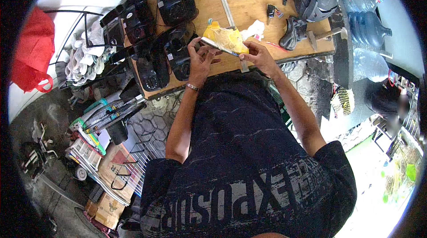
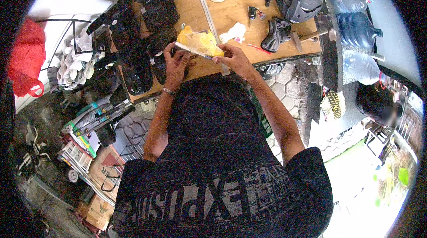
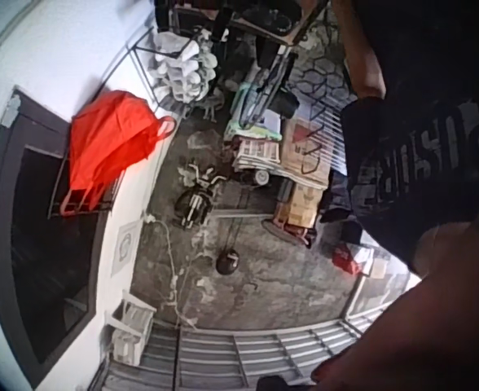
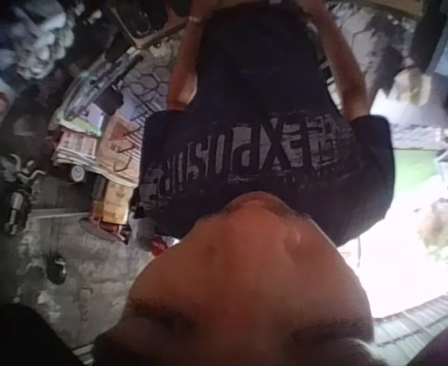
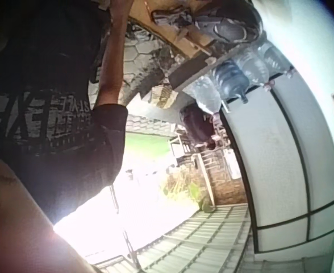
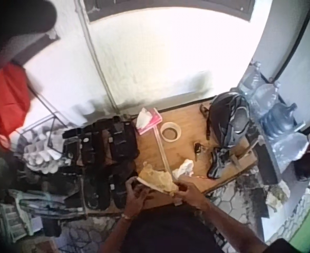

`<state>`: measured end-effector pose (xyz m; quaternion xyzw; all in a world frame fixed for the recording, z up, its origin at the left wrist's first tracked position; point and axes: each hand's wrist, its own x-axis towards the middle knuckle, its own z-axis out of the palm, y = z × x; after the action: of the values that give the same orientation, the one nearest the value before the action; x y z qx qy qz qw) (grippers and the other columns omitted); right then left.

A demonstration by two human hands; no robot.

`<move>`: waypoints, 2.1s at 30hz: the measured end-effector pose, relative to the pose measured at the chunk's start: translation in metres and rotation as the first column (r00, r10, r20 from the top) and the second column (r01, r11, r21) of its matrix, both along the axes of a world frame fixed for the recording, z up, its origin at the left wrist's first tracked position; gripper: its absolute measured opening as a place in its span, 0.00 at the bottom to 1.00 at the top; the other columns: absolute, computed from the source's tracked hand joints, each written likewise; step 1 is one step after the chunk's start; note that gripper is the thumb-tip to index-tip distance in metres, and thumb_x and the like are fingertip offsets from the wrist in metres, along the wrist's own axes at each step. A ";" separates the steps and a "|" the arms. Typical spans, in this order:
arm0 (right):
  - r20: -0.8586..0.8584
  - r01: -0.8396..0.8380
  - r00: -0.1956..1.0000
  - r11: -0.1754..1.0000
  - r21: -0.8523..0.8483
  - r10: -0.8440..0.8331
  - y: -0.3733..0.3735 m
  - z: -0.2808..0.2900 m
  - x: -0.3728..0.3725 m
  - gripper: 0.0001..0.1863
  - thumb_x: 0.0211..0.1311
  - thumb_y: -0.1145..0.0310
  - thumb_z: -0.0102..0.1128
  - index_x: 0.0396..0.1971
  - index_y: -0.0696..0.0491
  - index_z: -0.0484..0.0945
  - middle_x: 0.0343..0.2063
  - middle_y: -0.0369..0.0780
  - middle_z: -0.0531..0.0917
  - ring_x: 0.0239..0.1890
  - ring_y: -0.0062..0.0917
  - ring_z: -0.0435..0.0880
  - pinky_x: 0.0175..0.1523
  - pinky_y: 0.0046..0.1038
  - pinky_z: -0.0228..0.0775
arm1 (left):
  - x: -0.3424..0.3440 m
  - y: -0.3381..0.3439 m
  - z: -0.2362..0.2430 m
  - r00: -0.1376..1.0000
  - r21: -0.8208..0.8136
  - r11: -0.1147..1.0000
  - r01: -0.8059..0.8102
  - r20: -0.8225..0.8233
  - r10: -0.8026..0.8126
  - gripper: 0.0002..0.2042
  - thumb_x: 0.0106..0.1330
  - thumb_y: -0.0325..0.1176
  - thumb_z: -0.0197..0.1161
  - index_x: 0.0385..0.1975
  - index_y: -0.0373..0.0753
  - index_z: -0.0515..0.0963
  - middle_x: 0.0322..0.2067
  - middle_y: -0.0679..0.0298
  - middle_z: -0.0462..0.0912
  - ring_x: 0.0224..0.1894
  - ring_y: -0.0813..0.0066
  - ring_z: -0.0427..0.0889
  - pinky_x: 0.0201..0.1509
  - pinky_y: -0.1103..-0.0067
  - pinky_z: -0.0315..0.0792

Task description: Applying masking tape and glue/paint to a yellow shoe for repair or customization.

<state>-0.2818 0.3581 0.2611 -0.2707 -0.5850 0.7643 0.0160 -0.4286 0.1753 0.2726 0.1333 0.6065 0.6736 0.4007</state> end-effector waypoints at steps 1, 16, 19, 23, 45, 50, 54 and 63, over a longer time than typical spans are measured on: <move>-0.013 -0.015 1.000 1.000 -0.015 0.015 0.002 0.005 0.003 0.26 0.54 0.64 0.71 0.51 0.60 0.74 0.40 0.38 0.81 0.42 0.19 0.79 0.50 0.22 0.70 | 0.000 -0.002 0.006 1.000 -0.005 1.000 0.000 -0.010 0.000 0.27 0.68 0.27 0.56 0.60 0.45 0.48 0.46 0.54 0.77 0.47 0.63 0.81 0.44 0.71 0.82; 0.166 -0.072 0.970 0.858 -0.509 0.179 -0.016 -0.093 0.022 0.39 0.57 0.75 0.65 0.66 0.51 0.52 0.54 0.44 0.73 0.53 0.28 0.75 0.57 0.28 0.70 | 0.006 -0.047 0.002 0.838 -0.403 0.870 0.283 -0.338 -0.429 0.18 0.63 0.31 0.65 0.51 0.41 0.70 0.40 0.60 0.84 0.43 0.70 0.84 0.48 0.75 0.79; 0.100 -0.213 0.957 0.897 -0.388 0.271 -0.021 -0.118 0.021 0.40 0.56 0.71 0.67 0.64 0.51 0.53 0.57 0.47 0.71 0.59 0.33 0.71 0.61 0.33 0.68 | 0.011 -0.048 -0.002 0.803 -0.366 0.834 0.413 -0.285 -0.523 0.19 0.62 0.32 0.65 0.53 0.43 0.70 0.45 0.57 0.83 0.47 0.67 0.83 0.50 0.73 0.78; -0.052 -0.383 0.924 0.915 -0.131 0.379 -0.025 -0.140 0.015 0.40 0.53 0.72 0.69 0.63 0.52 0.54 0.54 0.48 0.73 0.56 0.35 0.73 0.59 0.34 0.70 | 0.007 -0.049 -0.011 0.780 -0.428 0.762 0.486 -0.180 -0.599 0.19 0.64 0.31 0.63 0.54 0.40 0.71 0.49 0.60 0.81 0.50 0.70 0.81 0.54 0.75 0.75; 0.244 -0.071 0.970 0.961 0.265 0.004 0.044 -0.104 -0.002 0.18 0.62 0.67 0.62 0.51 0.54 0.71 0.34 0.38 0.79 0.28 0.19 0.81 0.31 0.21 0.76 | 0.006 -0.053 -0.024 0.745 -0.312 0.718 0.622 -0.044 -0.665 0.16 0.70 0.35 0.53 0.55 0.42 0.75 0.52 0.62 0.79 0.54 0.71 0.77 0.60 0.74 0.68; 0.264 -0.126 0.964 0.902 0.413 0.014 0.057 -0.103 -0.013 0.19 0.59 0.67 0.64 0.50 0.51 0.73 0.35 0.39 0.79 0.27 0.21 0.80 0.31 0.23 0.75 | 0.009 -0.060 -0.033 0.780 -0.279 0.761 0.586 -0.059 -0.623 0.17 0.70 0.37 0.53 0.55 0.38 0.72 0.53 0.62 0.77 0.57 0.72 0.73 0.64 0.73 0.64; 0.236 -0.206 0.971 0.414 0.887 -0.023 0.056 -0.110 -0.025 0.24 0.47 0.69 0.69 0.47 0.45 0.74 0.44 0.39 0.76 0.49 0.35 0.75 0.48 0.41 0.73 | 0.011 -0.062 -0.040 0.823 -0.231 0.803 0.549 -0.014 -0.567 0.18 0.70 0.38 0.53 0.56 0.38 0.70 0.53 0.61 0.77 0.57 0.71 0.73 0.64 0.73 0.63; 0.400 -0.383 0.910 0.150 0.911 -0.105 0.052 -0.111 -0.042 0.17 0.51 0.61 0.67 0.42 0.42 0.77 0.43 0.38 0.79 0.51 0.39 0.73 0.50 0.43 0.68 | 0.011 -0.061 -0.030 0.754 -0.319 0.753 0.576 -0.149 -0.640 0.17 0.69 0.36 0.55 0.55 0.39 0.73 0.48 0.60 0.79 0.52 0.71 0.76 0.58 0.75 0.68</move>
<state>-0.3239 0.4101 0.1504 -0.2779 -0.9512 0.1343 0.0030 -0.4181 0.1144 0.2425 0.3557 0.6553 0.3995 0.5333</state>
